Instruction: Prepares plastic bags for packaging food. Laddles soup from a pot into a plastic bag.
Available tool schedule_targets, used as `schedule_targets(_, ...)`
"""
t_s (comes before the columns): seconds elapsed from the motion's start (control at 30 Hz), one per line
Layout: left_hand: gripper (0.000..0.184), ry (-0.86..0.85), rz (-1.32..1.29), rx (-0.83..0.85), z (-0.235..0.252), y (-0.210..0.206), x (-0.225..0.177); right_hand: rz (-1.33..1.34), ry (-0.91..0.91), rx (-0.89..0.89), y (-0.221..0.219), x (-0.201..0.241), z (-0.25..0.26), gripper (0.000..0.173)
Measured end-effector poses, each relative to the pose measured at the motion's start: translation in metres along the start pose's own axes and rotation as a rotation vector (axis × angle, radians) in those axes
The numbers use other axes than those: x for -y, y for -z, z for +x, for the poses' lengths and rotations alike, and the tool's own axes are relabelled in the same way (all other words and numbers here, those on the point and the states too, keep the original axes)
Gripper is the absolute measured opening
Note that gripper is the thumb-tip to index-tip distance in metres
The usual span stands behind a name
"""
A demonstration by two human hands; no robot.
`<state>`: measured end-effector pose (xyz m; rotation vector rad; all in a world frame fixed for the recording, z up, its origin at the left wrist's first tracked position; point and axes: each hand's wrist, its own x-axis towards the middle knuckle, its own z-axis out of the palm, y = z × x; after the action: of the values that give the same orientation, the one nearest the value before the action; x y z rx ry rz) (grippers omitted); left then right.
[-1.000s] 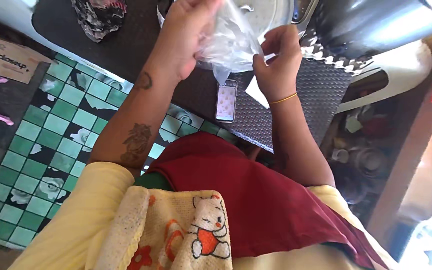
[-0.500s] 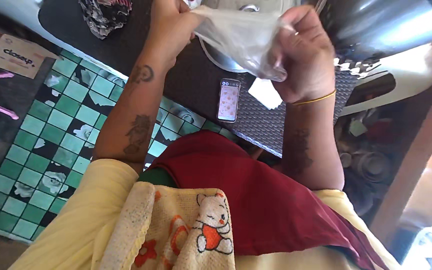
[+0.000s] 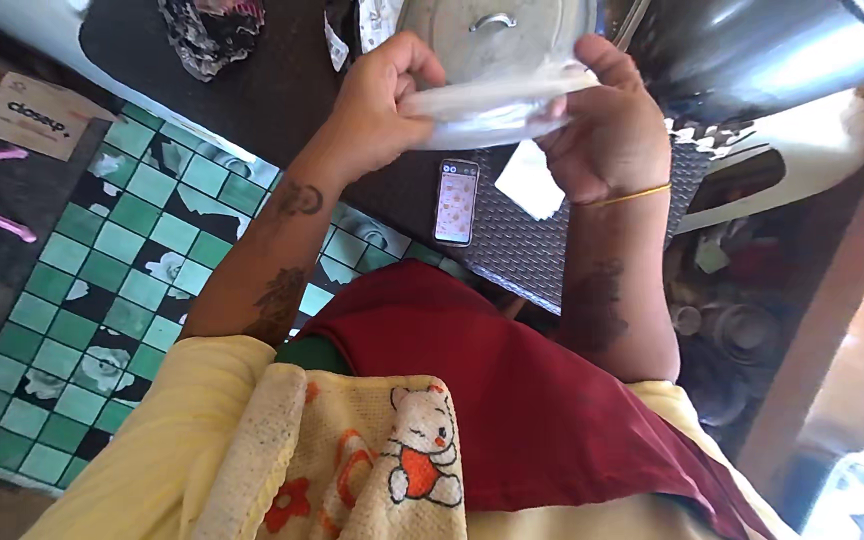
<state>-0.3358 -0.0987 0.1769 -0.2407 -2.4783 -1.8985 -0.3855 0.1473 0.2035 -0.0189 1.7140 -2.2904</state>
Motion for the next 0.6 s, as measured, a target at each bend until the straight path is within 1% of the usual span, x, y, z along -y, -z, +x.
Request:
schedule_targets(0.07, 0.033, 0.06, 0.081, -0.191, 0.006, -0.001, 0.012, 0.003, 0.002, 0.168, -0.007, 0.007, -0.01, 0.035)
schedule_targets(0.1, 0.034, 0.097, 0.041, -0.272, 0.009, 0.0, 0.016, -0.015, 0.019, 0.262, -0.008, 0.01, -0.014, 0.034)
schedule_targets(0.17, 0.032, 0.181, -0.179, -0.381, 0.011, 0.002, 0.014, -0.113, 0.079, 0.378, -0.009, 0.012, -0.018, 0.042)
schedule_targets(0.2, 0.032, 0.216, -0.331, -0.397, 0.01, 0.004, 0.009, -0.178, 0.103, 0.386, -0.009, 0.012, -0.02, 0.048)
schedule_targets(0.23, 0.032, 0.236, -0.488, -0.394, 0.009, 0.005, 0.003, -0.248, 0.119, 0.363, -0.009, 0.01, -0.02, 0.054)
schedule_targets(0.3, 0.024, 0.246, -0.783, -0.344, 0.004, 0.007, -0.006, -0.405, 0.159, 0.255, -0.009, 0.002, -0.019, 0.062)
schedule_targets(0.37, 0.016, 0.214, -0.966, -0.269, -0.001, 0.009, -0.013, -0.588, 0.273, 0.11, -0.004, -0.011, -0.01, 0.065)
schedule_targets(0.4, 0.018, 0.175, -1.011, -0.215, -0.004, 0.01, -0.014, -0.663, 0.343, 0.035, 0.001, -0.017, -0.004, 0.064)
schedule_targets(0.47, 0.018, 0.062, -1.005, -0.069, -0.011, 0.012, -0.012, -0.78, 0.462, -0.098, 0.014, -0.027, 0.008, 0.06)
schedule_targets(0.53, 0.018, -0.037, -0.917, 0.05, -0.015, 0.012, -0.01, -0.797, 0.525, -0.184, 0.022, -0.031, 0.015, 0.053)
schedule_targets(0.6, 0.028, -0.09, -0.77, 0.089, -0.017, 0.01, -0.008, -0.753, 0.581, -0.226, 0.023, -0.032, 0.017, 0.045)
